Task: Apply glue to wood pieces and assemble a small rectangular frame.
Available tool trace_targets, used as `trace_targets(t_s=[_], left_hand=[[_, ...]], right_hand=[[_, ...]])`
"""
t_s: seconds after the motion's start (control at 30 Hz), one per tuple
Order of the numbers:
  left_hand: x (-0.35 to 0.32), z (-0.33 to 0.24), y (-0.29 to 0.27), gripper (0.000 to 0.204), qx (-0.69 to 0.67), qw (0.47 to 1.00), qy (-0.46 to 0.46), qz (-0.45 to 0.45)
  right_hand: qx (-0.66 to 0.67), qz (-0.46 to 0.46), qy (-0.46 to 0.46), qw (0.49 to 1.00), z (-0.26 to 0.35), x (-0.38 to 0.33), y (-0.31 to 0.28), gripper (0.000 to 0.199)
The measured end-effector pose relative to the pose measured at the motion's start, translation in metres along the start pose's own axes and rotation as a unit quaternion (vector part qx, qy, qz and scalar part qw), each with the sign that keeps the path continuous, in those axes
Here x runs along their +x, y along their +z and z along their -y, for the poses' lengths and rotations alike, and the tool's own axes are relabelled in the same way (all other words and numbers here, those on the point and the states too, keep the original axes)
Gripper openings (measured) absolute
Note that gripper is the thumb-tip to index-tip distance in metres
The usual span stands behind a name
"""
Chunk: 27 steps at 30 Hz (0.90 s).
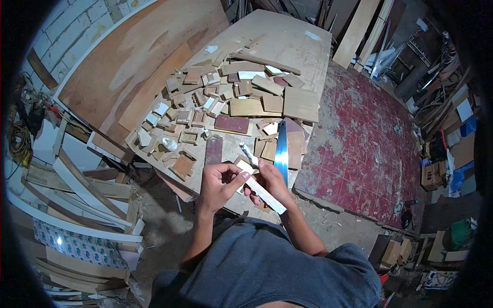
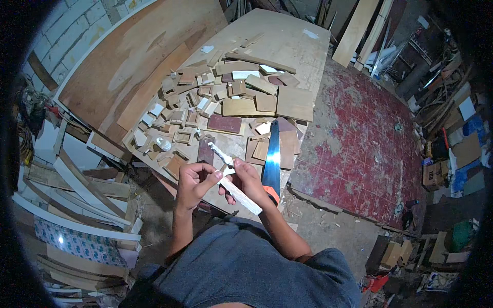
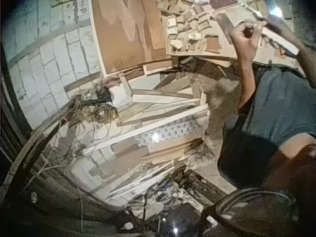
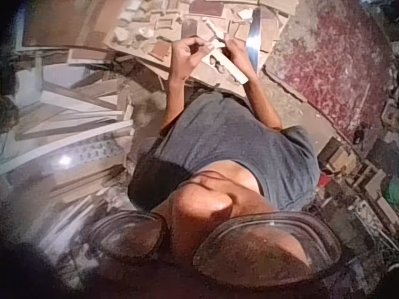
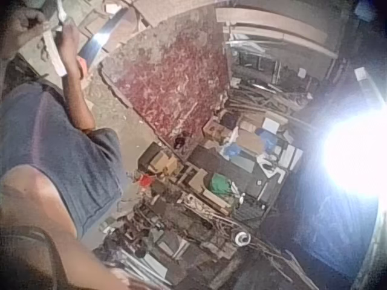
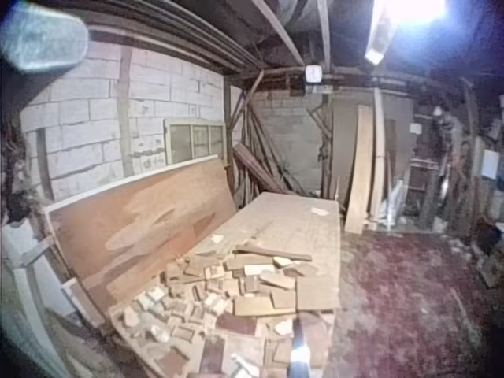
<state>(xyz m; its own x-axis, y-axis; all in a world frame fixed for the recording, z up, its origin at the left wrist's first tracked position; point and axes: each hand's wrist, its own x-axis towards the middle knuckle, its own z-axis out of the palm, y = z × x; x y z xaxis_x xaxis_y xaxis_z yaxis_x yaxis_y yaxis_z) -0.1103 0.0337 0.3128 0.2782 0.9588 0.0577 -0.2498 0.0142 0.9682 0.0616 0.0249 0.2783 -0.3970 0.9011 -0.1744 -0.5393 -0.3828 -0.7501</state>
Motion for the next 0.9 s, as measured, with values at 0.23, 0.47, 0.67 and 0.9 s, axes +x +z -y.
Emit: trace_targets(t_s=[0.23, 0.47, 0.67, 0.9], left_hand=[[-0.002, -0.002, -0.011, 0.013, 0.152, 0.988, 0.031, -0.006], [-0.004, 0.000, -0.010, 0.014, 0.097, 0.995, 0.019, -0.005], [-0.010, 0.010, -0.012, 0.016, 0.035, 0.999, 0.005, -0.036], [-0.036, 0.052, -0.024, 0.028, -0.046, 0.989, -0.125, 0.067]], right_hand=[[-0.021, -0.026, 0.008, 0.999, 0.003, -0.002, 0.000, 0.037], [-0.075, -0.044, -0.002, 0.996, 0.002, -0.004, 0.019, 0.034], [-0.040, -0.041, -0.073, 0.996, -0.010, -0.001, 0.012, 0.033], [-0.012, -0.139, -0.153, 0.978, -0.013, 0.006, 0.011, 0.029]])
